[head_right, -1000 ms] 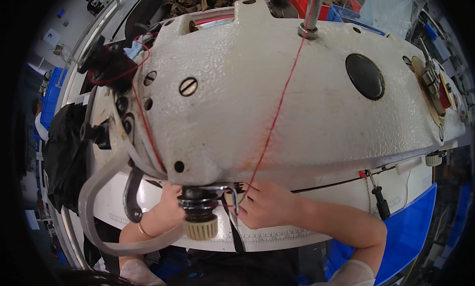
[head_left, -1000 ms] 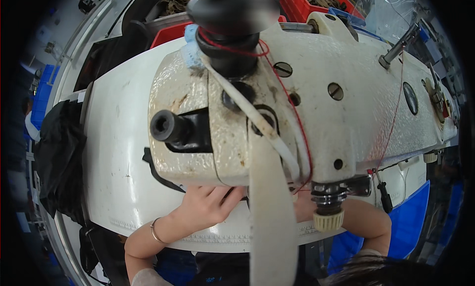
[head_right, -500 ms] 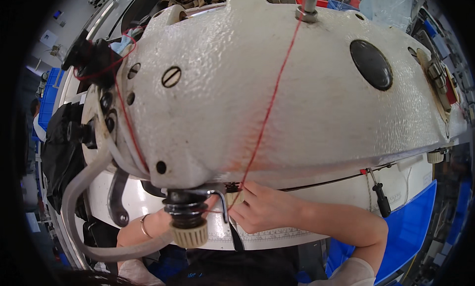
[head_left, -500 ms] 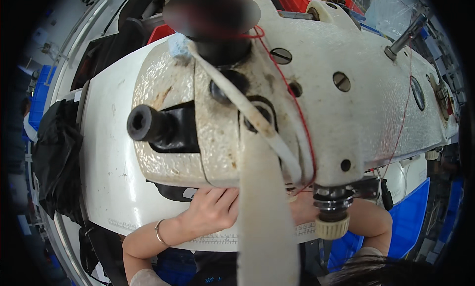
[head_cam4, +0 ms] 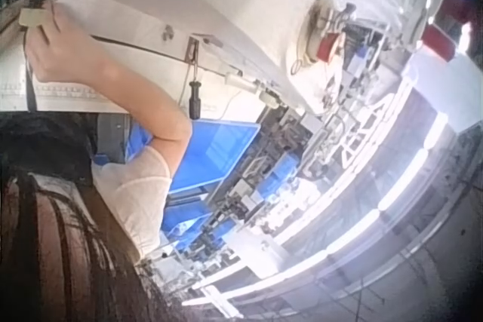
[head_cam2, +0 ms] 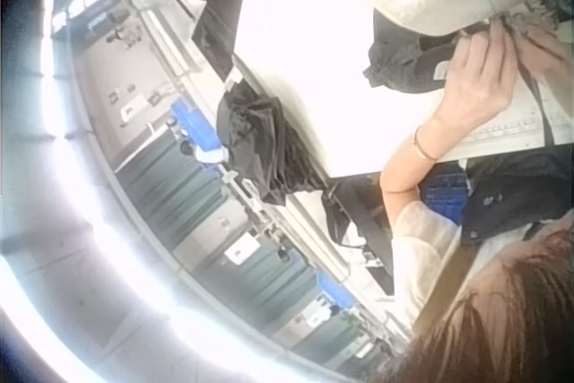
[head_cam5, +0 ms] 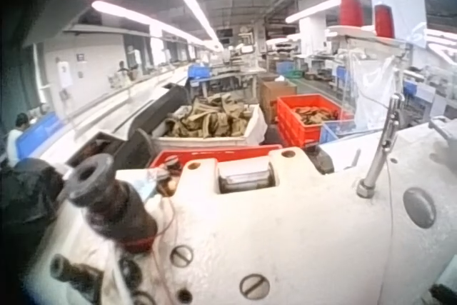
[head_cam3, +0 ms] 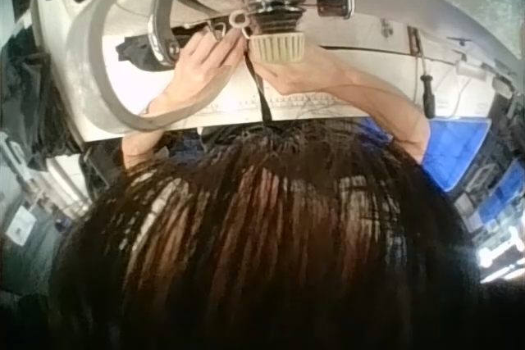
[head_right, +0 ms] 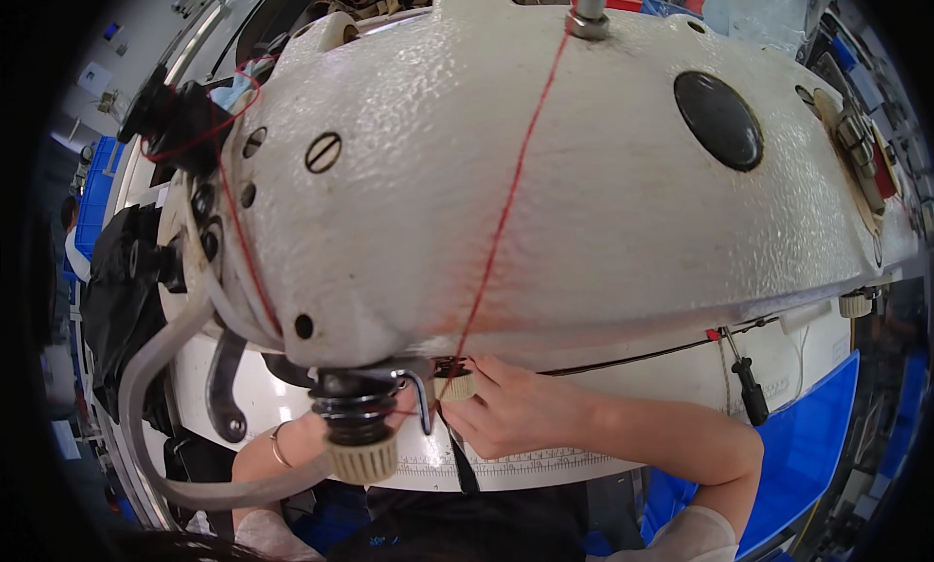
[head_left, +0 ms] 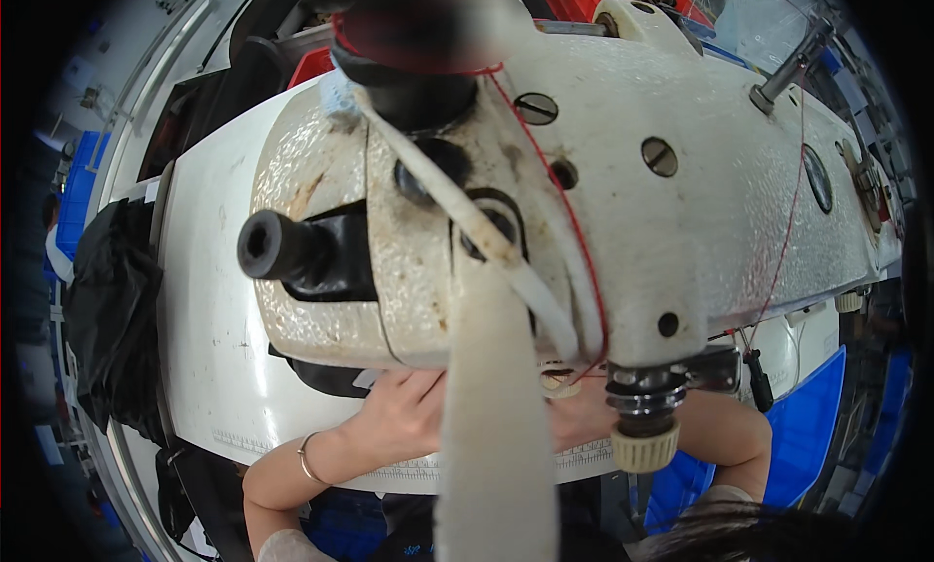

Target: Sewing and assembling components of a black leather bag using an industrial sewing machine.

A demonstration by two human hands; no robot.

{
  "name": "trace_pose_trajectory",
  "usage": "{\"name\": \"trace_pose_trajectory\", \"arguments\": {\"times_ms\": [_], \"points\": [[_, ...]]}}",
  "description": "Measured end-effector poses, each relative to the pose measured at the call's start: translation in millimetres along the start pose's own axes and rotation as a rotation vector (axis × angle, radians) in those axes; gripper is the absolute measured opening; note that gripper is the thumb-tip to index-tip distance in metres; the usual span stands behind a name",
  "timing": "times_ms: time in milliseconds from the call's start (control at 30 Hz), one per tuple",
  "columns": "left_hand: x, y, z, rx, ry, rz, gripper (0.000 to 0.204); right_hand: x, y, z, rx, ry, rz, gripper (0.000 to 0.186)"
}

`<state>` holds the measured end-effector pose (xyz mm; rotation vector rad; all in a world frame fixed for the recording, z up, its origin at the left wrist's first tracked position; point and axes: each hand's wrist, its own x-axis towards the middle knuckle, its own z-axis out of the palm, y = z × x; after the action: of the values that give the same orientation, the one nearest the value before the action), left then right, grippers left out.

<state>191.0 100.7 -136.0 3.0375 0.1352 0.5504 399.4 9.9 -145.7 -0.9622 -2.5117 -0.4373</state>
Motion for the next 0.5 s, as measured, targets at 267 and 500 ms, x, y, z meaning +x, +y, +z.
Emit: {"name": "trace_pose_trajectory", "arguments": {"times_ms": [267, 500], "points": [[-9.7, -6.2, 21.4, 0.037, -0.031, 0.049, 0.036, -6.2, -7.2, 3.0, 0.087, -0.123, -0.010, 0.014], [-4.4, -10.8, 24.0, 0.151, 0.078, 0.113, 0.026, -2.1, -3.5, 1.3, 0.000, -0.056, 0.025, 0.013]]}}
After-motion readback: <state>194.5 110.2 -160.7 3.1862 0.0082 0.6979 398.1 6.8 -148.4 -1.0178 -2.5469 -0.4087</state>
